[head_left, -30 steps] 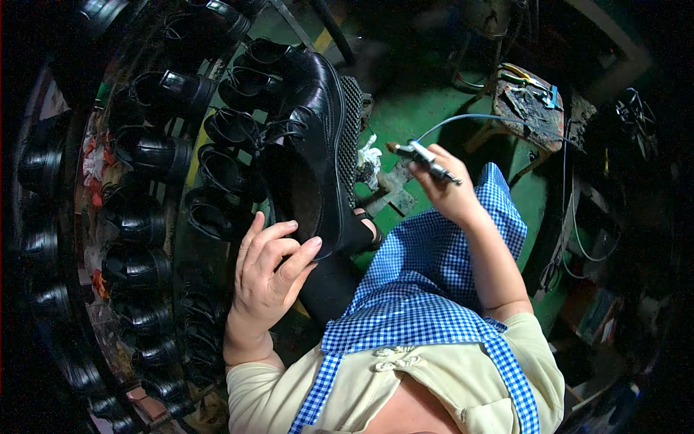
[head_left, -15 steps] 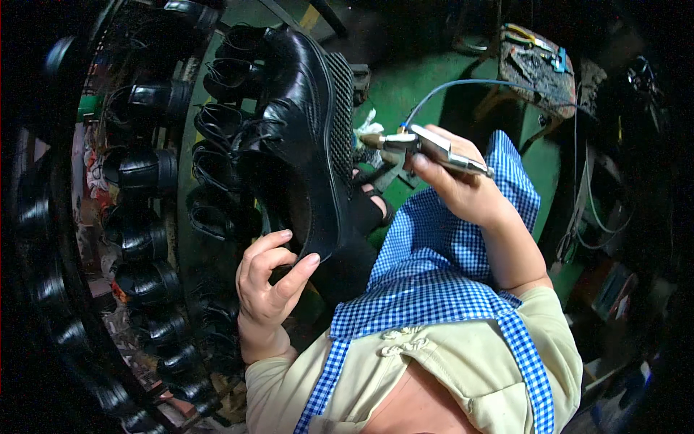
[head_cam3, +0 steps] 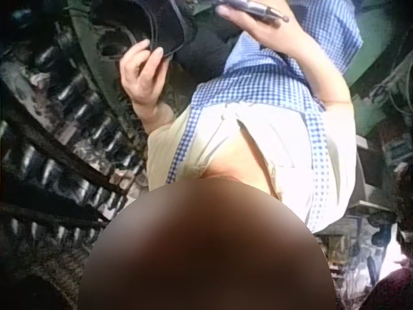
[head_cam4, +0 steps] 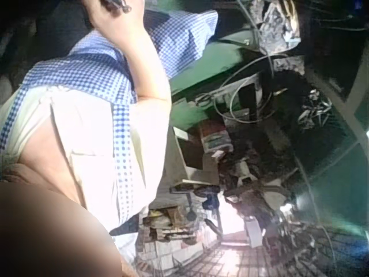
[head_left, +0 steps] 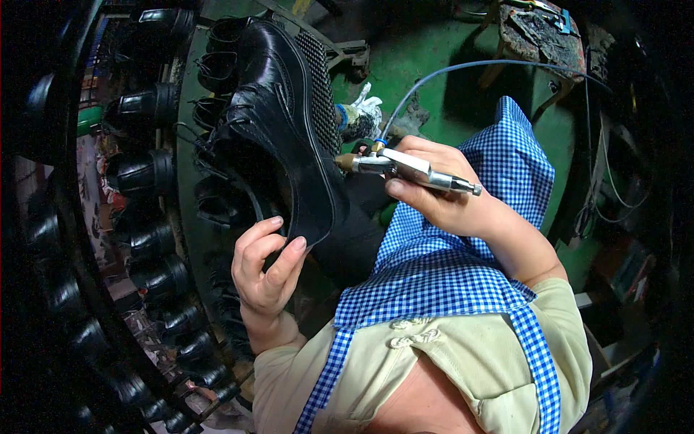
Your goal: Applying a spray finish or adhesive to black leather shoes using an industrial spray gun.
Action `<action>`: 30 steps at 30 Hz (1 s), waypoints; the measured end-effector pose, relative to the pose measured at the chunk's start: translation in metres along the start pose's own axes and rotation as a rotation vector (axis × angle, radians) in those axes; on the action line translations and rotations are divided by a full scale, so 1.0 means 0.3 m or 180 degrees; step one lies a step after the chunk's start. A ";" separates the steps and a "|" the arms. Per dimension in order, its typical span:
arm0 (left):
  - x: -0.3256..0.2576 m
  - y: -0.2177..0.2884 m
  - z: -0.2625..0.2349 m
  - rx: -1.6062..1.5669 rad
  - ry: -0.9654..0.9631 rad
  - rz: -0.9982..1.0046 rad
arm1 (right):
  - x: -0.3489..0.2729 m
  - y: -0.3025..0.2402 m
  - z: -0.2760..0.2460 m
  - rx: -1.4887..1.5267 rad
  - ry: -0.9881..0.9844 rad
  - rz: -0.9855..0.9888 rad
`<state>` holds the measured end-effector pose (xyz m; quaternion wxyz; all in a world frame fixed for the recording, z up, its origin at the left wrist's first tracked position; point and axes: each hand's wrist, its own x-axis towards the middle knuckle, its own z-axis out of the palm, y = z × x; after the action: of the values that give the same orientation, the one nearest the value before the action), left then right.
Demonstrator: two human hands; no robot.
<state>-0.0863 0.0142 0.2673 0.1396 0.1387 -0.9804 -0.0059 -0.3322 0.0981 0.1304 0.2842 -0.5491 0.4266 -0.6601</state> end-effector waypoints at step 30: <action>0.024 -0.018 0.003 -0.0092 -0.0187 0.0051 | 0.028 -0.039 0.055 -0.0975 0.0024 0.0024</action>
<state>-0.0917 0.0072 0.2682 0.1127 0.1286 -0.9850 -0.0231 -0.3171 0.0925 0.1452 0.1979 -0.5819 0.5254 -0.5884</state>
